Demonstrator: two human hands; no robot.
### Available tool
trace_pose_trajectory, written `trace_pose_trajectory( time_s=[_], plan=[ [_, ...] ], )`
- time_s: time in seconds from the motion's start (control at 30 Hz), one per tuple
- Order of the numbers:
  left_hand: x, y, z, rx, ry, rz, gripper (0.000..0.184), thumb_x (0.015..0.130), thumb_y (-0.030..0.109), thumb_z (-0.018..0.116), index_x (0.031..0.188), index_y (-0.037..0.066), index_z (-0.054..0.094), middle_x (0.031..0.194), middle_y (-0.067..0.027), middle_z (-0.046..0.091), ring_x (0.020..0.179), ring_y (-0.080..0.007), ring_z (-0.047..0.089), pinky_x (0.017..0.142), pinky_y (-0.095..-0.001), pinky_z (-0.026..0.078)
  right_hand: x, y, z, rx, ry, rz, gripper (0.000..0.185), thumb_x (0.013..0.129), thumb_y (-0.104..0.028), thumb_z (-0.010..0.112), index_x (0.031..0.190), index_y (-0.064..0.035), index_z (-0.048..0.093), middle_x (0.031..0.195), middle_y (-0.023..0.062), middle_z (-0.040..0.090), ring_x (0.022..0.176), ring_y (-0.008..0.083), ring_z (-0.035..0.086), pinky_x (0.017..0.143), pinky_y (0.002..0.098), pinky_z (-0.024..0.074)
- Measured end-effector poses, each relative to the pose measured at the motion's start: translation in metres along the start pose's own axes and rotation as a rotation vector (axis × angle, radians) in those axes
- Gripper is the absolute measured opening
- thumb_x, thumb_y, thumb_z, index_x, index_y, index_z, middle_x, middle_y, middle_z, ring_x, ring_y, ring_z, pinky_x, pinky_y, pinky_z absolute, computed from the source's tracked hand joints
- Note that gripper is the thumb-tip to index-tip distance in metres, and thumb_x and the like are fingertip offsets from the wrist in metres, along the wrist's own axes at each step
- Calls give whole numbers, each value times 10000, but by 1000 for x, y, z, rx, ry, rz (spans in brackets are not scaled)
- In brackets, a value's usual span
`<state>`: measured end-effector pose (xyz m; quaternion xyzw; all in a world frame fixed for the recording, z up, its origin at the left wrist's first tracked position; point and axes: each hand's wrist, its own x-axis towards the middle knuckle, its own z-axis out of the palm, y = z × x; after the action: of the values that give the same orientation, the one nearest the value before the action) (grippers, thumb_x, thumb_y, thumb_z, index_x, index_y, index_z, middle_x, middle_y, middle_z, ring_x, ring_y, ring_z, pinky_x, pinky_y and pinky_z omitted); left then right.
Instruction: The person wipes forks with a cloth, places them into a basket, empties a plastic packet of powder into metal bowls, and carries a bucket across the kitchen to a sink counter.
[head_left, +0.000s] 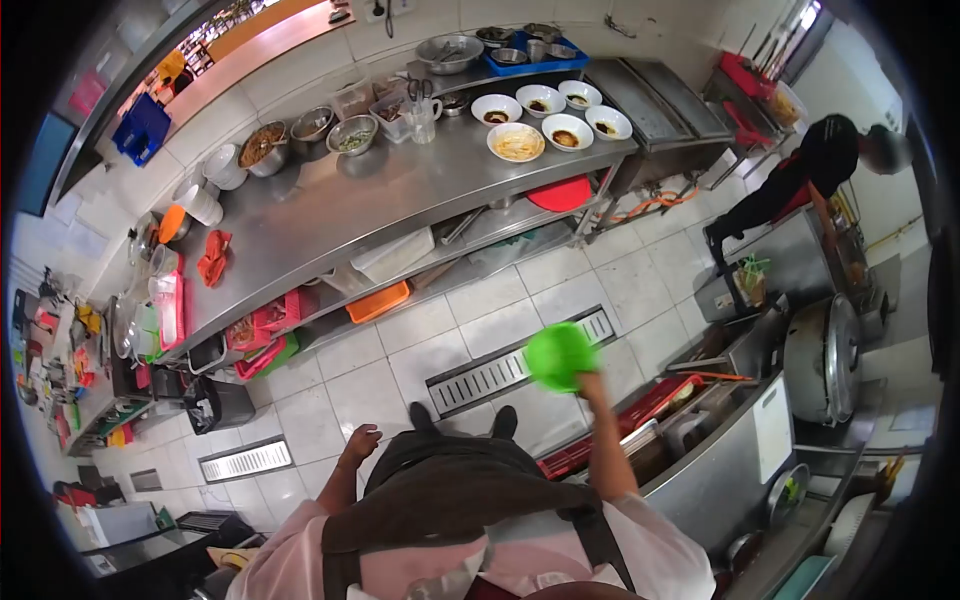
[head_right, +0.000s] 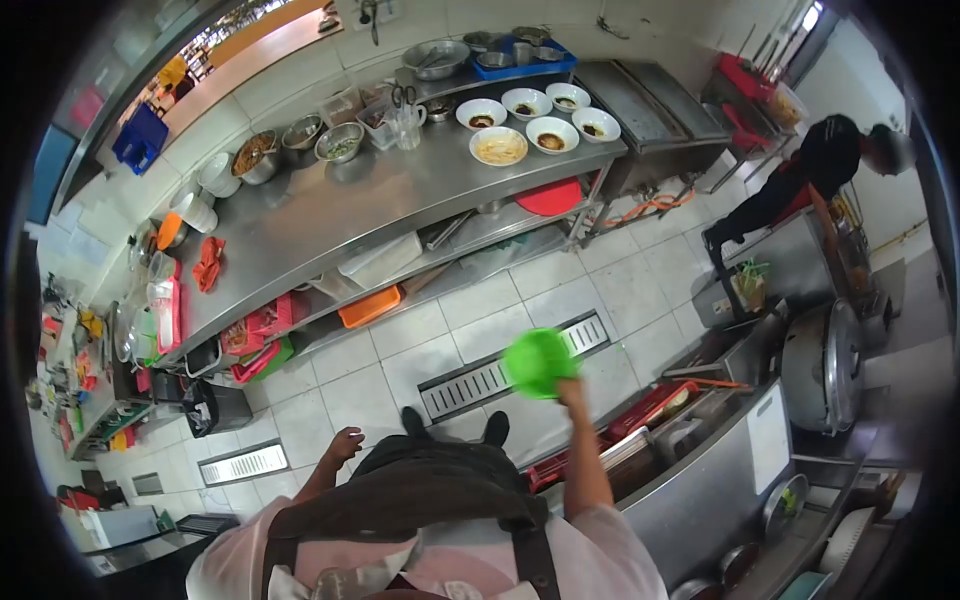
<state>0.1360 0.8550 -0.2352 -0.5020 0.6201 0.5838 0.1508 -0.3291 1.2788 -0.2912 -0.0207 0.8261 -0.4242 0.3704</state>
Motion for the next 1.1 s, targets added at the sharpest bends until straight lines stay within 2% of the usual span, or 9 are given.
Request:
trace_pose_trajectory(
  time_s=[0.03,0.13,0.2,0.27,0.43,0.6,0.7,0.8,1.1],
  plan=[
    [7,-18,3,-31,-25,32,468,846,222,675,1234,-4,543,859,-117,658,713,-166,605,636,-302,492,4,-35,61,-64,-152,-291,249,818,-259,608,809,-12,633,599,51,585,485,153,528,420,349,411],
    [-36,2,2,-130,27,9,545,851,274,693,1278,-14,514,1050,-171,674,893,-225,657,770,-332,528,-72,-194,184,-283,-511,-246,354,782,-185,625,1107,-46,634,796,151,687,661,169,664,565,353,522],
    [-13,-75,-2,-240,87,161,663,836,366,696,1338,-10,480,1177,-216,632,1076,-287,616,916,-376,492,-38,-165,276,-343,-625,-749,461,778,-47,538,1238,-61,574,882,125,668,626,185,640,486,314,497],
    [-14,-131,-23,-208,48,109,762,818,443,693,1382,0,437,1264,-239,569,1175,-310,550,988,-395,444,-103,-256,316,-331,-805,-149,407,786,-36,540,1191,-38,573,867,119,655,667,204,639,501,328,497],
    [-79,-180,-124,-480,-27,-79,952,776,542,698,1453,-9,315,1464,-236,377,1330,-338,410,1063,-400,386,-41,-241,445,-52,-674,446,295,842,-60,529,1136,-40,538,860,143,639,578,241,618,411,289,430],
    [-67,-336,-183,-179,167,-307,849,789,474,714,1435,36,379,1365,-197,512,1238,-359,495,1007,-457,425,-41,-333,566,-349,-676,219,332,837,-63,535,1167,-54,503,895,159,628,603,272,627,422,291,433],
    [-97,-328,-243,-891,364,-511,711,818,428,692,1404,111,444,1212,-143,608,1071,-310,585,892,-471,475,-46,-387,641,-365,-808,176,295,839,-66,542,1132,-67,507,886,133,623,628,248,627,435,278,406],
    [-77,-352,-281,-1372,665,-326,572,826,344,704,1296,64,537,1031,-134,636,871,-243,591,750,-450,493,-104,-448,733,-405,-921,111,283,839,-66,547,1117,-82,502,848,110,614,572,224,598,408,270,363],
    [-76,-399,-358,-950,831,-375,511,838,266,705,1246,-4,558,916,-126,663,825,-208,625,653,-334,514,-189,-496,1080,-704,-1353,174,255,859,-87,538,1114,-87,521,825,96,625,596,223,635,397,271,363]
  ],
)
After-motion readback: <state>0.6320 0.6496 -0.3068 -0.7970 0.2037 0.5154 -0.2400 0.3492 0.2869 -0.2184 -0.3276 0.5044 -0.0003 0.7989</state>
